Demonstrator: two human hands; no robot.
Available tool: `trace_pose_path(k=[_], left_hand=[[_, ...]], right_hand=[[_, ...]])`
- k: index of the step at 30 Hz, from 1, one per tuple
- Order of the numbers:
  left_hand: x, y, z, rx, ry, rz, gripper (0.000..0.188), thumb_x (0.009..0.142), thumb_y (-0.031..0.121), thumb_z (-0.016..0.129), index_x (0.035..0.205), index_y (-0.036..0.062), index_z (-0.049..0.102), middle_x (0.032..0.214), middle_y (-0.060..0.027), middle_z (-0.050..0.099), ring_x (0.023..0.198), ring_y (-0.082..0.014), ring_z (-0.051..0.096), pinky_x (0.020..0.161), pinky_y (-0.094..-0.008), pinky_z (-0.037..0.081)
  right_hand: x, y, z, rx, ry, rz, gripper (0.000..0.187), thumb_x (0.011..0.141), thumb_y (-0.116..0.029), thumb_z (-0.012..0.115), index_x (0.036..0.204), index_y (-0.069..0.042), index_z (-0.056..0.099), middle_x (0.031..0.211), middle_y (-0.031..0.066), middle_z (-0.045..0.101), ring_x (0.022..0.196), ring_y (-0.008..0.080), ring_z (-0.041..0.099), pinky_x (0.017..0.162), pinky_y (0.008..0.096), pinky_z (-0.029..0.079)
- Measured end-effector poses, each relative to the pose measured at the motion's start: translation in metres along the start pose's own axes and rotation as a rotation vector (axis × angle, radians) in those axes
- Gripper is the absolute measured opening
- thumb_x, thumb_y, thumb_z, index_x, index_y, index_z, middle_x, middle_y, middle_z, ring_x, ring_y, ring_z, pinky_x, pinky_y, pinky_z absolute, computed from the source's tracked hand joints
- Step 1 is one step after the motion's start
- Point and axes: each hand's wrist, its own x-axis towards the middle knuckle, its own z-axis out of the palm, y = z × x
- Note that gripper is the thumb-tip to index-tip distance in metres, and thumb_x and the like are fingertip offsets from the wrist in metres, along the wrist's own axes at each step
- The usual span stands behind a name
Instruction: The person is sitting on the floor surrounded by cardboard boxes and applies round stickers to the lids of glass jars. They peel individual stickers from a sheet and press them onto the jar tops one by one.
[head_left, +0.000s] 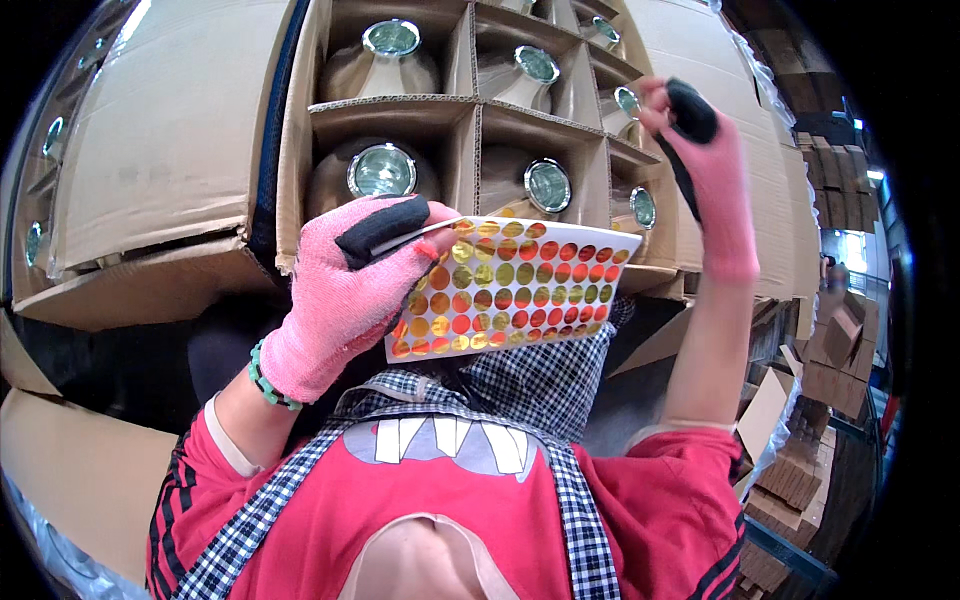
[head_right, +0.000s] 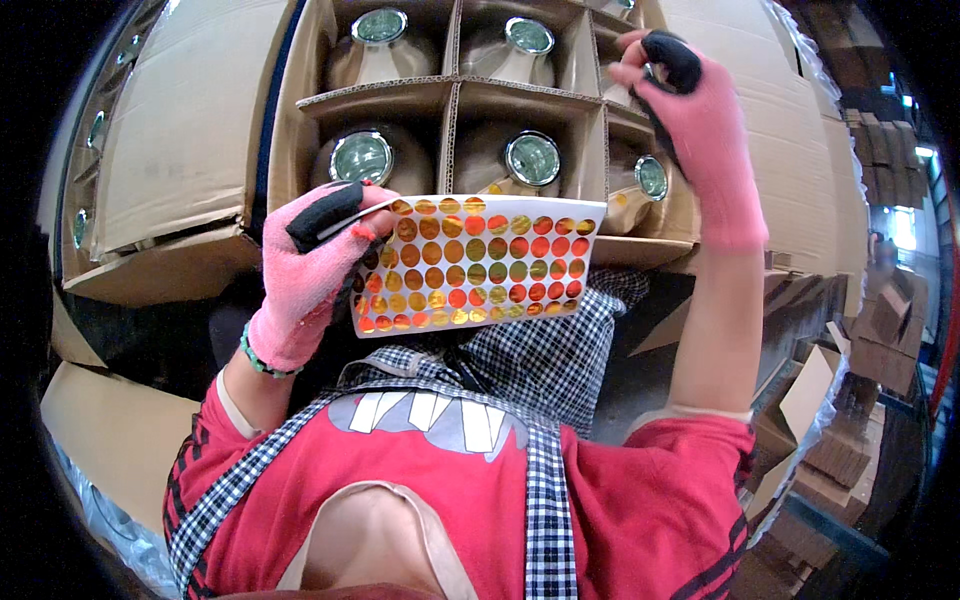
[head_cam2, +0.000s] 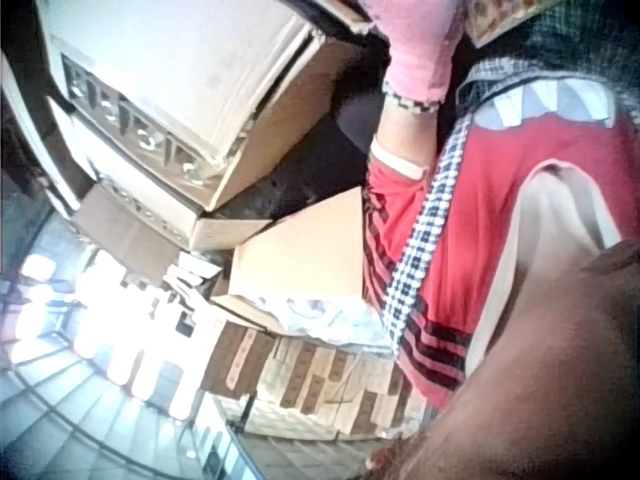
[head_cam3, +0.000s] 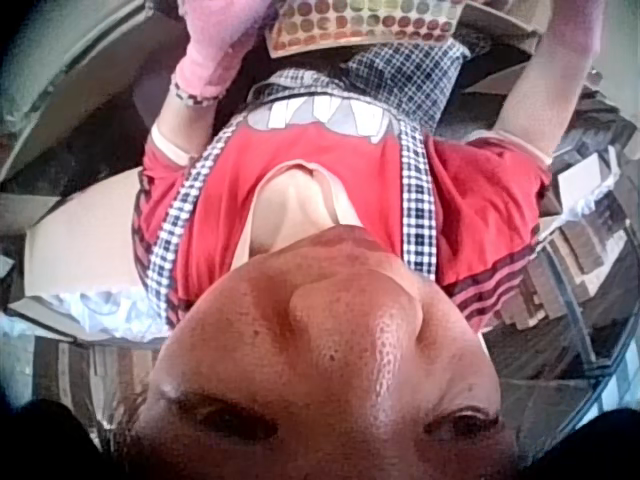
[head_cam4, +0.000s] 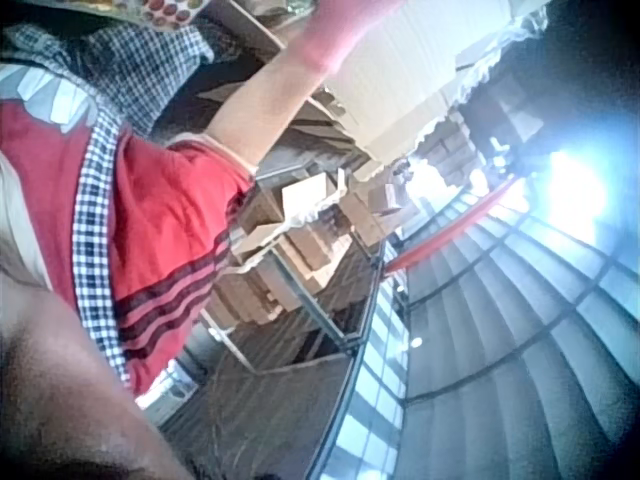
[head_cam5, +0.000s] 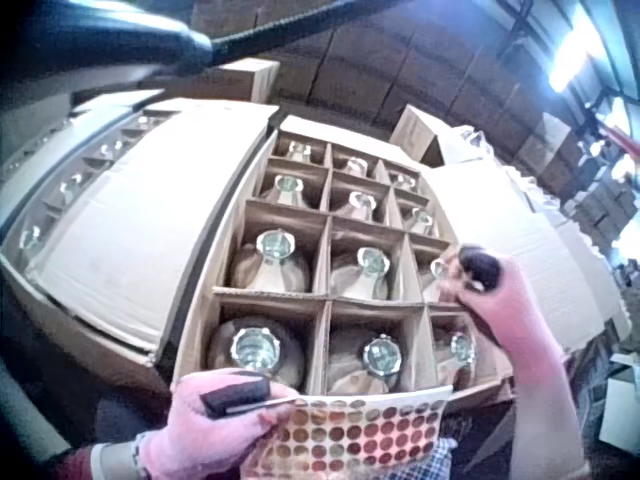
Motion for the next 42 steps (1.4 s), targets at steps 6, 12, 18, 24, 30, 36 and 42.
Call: trace_pose_path(k=[6, 12, 18, 24, 30, 36, 42], left_hand=[[0.006, -0.006, 0.0, 0.032, -0.027, -0.005, 0.015, 0.073, 0.003, 0.059, 0.087, -0.0017, 0.061, 0.078, -0.0042, 0.059, 0.071, -0.0075, 0.054, 0.064, -0.0206, 0.044], [0.005, -0.003, -0.002, -0.022, -0.012, -0.045, 0.015, 0.074, 0.005, 0.06, 0.087, -0.0019, 0.061, 0.078, -0.0031, 0.06, 0.072, -0.007, 0.054, 0.065, -0.0206, 0.044], [0.005, 0.001, -0.002, -0.099, -0.031, -0.093, 0.014, 0.075, 0.004, 0.059, 0.087, -0.0021, 0.061, 0.079, -0.0036, 0.06, 0.072, -0.0067, 0.054, 0.064, -0.02, 0.044], [0.004, 0.002, -0.001, -0.116, -0.019, -0.092, 0.014, 0.075, 0.003, 0.058, 0.088, -0.0023, 0.061, 0.077, -0.0037, 0.06, 0.069, -0.0062, 0.053, 0.062, -0.0198, 0.044], [0.004, 0.002, -0.001, -0.097, -0.011, -0.057, 0.015, 0.074, 0.001, 0.058, 0.087, -0.0028, 0.061, 0.077, -0.0034, 0.06, 0.069, -0.0059, 0.053, 0.062, -0.0192, 0.044], [0.004, -0.001, 0.0, -0.042, 0.001, -0.001, 0.015, 0.073, 0.001, 0.058, 0.088, -0.0028, 0.061, 0.079, -0.0035, 0.059, 0.07, -0.0064, 0.053, 0.063, -0.0195, 0.044], [0.003, 0.0, -0.001, -0.072, -0.031, -0.02, 0.016, 0.074, 0.003, 0.058, 0.089, -0.0032, 0.06, 0.079, -0.0039, 0.058, 0.069, -0.0068, 0.054, 0.062, -0.0195, 0.044]], right_hand=[[0.065, 0.133, 0.007, -0.569, -0.195, 0.071, 0.017, 0.065, -0.018, 0.066, 0.073, -0.005, 0.06, 0.089, 0.012, 0.058, 0.085, 0.0277, 0.054, 0.076, 0.033, 0.042], [0.071, 0.126, 0.037, -1.067, -0.323, 0.067, 0.029, 0.07, -0.014, 0.058, 0.099, -0.011, 0.059, 0.12, 0.013, 0.042, 0.113, 0.0359, 0.035, 0.095, 0.0457, 0.03], [0.069, 0.1, 0.029, -1.19, -0.153, -0.017, 0.026, 0.07, -0.012, 0.059, 0.096, -0.011, 0.057, 0.118, 0.0107, 0.044, 0.112, 0.0324, 0.038, 0.09, 0.0451, 0.033], [0.025, 0.004, 0.011, -0.122, -0.005, -0.052, 0.019, 0.067, -0.017, 0.066, 0.078, -0.004, 0.057, 0.08, 0.0065, 0.058, 0.081, 0.0166, 0.053, 0.068, 0.0268, 0.041], [-0.015, -0.039, 0.004, 0.697, -0.286, -0.065, 0.007, 0.066, -0.004, 0.06, 0.071, -0.001, 0.056, 0.077, 0.0091, 0.056, 0.078, 0.016, 0.052, 0.071, 0.0249, 0.039], [-0.044, -0.08, 0.025, -0.116, -0.357, -0.215, 0.023, 0.061, -0.005, 0.065, 0.082, 0.001, 0.057, 0.077, 0.0111, 0.056, 0.077, 0.0239, 0.055, 0.07, 0.0301, 0.043], [-0.048, -0.08, 0.034, -0.116, -0.391, -0.121, 0.017, 0.064, -0.006, 0.063, 0.077, 0.0, 0.056, 0.074, 0.0131, 0.054, 0.071, 0.0284, 0.054, 0.065, 0.0329, 0.042]])
